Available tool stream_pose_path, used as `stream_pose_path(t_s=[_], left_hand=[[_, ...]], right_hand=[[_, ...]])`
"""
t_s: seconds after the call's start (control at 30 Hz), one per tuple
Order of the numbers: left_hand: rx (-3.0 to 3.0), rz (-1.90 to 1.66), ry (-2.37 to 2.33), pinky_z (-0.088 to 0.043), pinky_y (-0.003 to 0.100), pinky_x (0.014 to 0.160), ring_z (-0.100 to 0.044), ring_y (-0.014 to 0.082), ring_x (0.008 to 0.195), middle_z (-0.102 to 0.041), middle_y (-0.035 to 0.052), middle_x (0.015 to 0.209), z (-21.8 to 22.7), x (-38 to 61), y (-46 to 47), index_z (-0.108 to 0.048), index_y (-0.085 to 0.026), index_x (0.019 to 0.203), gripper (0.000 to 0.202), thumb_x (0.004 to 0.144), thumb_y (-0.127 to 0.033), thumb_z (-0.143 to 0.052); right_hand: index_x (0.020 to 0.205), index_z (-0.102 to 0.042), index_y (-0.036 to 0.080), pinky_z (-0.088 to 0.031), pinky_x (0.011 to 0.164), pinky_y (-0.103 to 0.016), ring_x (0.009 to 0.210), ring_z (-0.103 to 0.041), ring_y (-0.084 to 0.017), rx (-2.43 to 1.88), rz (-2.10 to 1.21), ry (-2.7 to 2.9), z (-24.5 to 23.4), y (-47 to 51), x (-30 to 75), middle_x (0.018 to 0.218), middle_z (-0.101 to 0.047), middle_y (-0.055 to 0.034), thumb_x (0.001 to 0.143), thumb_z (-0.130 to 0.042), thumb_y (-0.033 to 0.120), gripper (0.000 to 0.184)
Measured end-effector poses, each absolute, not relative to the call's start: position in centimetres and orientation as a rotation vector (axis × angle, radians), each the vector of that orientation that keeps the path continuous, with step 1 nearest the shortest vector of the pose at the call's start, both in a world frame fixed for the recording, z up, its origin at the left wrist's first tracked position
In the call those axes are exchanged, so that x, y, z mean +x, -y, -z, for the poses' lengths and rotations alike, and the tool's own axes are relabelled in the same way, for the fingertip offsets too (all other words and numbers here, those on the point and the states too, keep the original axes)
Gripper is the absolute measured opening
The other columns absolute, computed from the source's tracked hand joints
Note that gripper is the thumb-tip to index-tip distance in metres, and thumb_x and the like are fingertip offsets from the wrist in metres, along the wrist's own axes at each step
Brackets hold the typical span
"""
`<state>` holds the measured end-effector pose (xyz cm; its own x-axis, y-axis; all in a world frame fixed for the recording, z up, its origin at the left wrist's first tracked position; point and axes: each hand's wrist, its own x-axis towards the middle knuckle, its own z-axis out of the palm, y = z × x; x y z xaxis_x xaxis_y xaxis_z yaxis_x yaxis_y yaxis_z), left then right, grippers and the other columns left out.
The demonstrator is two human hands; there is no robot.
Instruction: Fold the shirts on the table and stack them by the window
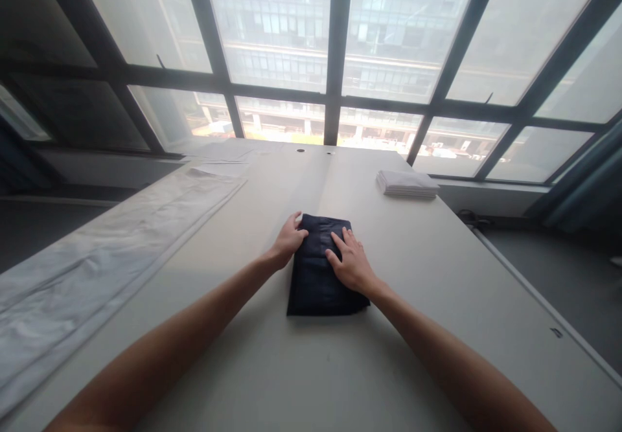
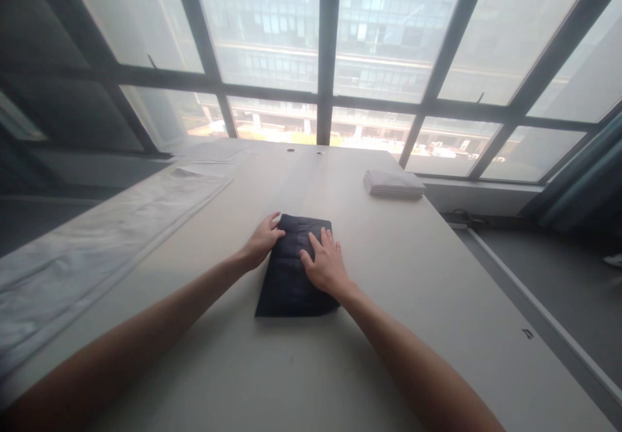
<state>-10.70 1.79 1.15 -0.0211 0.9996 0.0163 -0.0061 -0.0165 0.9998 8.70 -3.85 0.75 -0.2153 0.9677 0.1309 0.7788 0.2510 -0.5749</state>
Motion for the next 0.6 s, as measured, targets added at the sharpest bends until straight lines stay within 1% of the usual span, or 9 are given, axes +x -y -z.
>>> stream_pose_path(t_s=[0.03,0.1,0.17,0.23,0.3,0.37,0.47,0.6], left_hand=[[1.347,-1.297,-1.285,-0.051,0.045,0.105,-0.061,0.0307,0.125,-0.051,0.0187,0.148,-1.2,-11.0,-2.1,-0.046,-0.017,0.145,0.070,0.077,-0.007,-0.061],[1.691,-1.357,-1.392,-0.041,0.048,0.115,-0.047,0.0307,0.139,-0.039,0.0162,0.158,-1.1,-11.4,-2.4,-0.041,-0.018,0.150,0.070,0.082,-0.010,-0.055],[2.073,-1.265,-1.408,-0.032,0.048,0.121,-0.037,0.0279,0.147,-0.038,0.0120,0.159,-0.8,-11.4,-2.3,-0.044,-0.019,0.149,0.061,0.088,-0.014,-0.048],[2.354,-0.985,-1.408,-0.025,0.050,0.124,-0.029,0.0273,0.150,-0.041,0.0092,0.159,-0.3,-11.2,-2.1,-0.050,-0.020,0.147,0.053,0.094,-0.020,-0.043],[2.463,-0.665,-1.443,-0.022,0.055,0.123,-0.025,0.0294,0.152,-0.039,0.0086,0.160,0.2,-11.0,-1.9,-0.050,-0.021,0.148,0.050,0.099,-0.027,-0.039],[2.474,-0.475,-1.505,-0.021,0.060,0.121,-0.021,0.0308,0.153,-0.032,0.0088,0.164,0.6,-10.9,-1.9,-0.044,-0.022,0.152,0.053,0.102,-0.034,-0.034],[2.471,-0.374,-1.550,-0.020,0.063,0.120,-0.015,0.0300,0.155,-0.023,0.0082,0.167,0.7,-11.3,-2.1,-0.034,-0.023,0.157,0.056,0.104,-0.040,-0.028],[2.465,-0.291,-1.538,-0.020,0.066,0.118,-0.013,0.0299,0.155,-0.021,0.0075,0.167,0.4,-11.8,-2.5,-0.030,-0.024,0.159,0.058,0.105,-0.044,-0.024]], right_hand=[[0.155,-0.040,0.017,-0.013,0.122,-0.056,0.155,-0.012,-0.032,-1.584,-0.529,2.070,-0.9,4.0,8.6,0.167,-0.020,-0.0174,0.100,-0.046,0.048,0.064],[0.156,-0.038,0.016,-0.013,0.123,-0.054,0.155,-0.012,-0.030,-1.568,-0.483,2.090,-1.1,4.3,8.3,0.167,-0.020,-0.0170,0.100,-0.043,0.047,0.064],[0.156,-0.037,0.016,-0.013,0.123,-0.053,0.155,-0.011,-0.028,-1.548,-0.414,2.141,-1.2,4.7,7.8,0.167,-0.020,-0.0159,0.101,-0.042,0.046,0.063],[0.156,-0.037,0.015,-0.010,0.123,-0.053,0.155,-0.011,-0.028,-1.542,-0.336,2.212,-1.3,5.2,7.2,0.166,-0.021,-0.0154,0.100,-0.043,0.045,0.064],[0.156,-0.038,0.013,-0.009,0.124,-0.053,0.155,-0.012,-0.029,-1.556,-0.268,2.257,-1.3,5.7,6.8,0.166,-0.022,-0.0159,0.100,-0.044,0.044,0.064],[0.156,-0.037,0.011,-0.009,0.124,-0.053,0.155,-0.011,-0.029,-1.566,-0.208,2.251,-1.3,6.2,6.5,0.166,-0.021,-0.0160,0.100,-0.043,0.043,0.064],[0.157,-0.034,0.011,-0.010,0.124,-0.053,0.155,-0.012,-0.029,-1.533,-0.174,2.262,-1.1,7.0,6.1,0.166,-0.021,-0.0163,0.101,-0.041,0.043,0.065],[0.156,-0.036,0.009,-0.009,0.123,-0.055,0.154,-0.016,-0.031,-1.509,-0.168,2.315,-0.7,7.7,5.7,0.164,-0.025,-0.0197,0.101,-0.043,0.046,0.067]])
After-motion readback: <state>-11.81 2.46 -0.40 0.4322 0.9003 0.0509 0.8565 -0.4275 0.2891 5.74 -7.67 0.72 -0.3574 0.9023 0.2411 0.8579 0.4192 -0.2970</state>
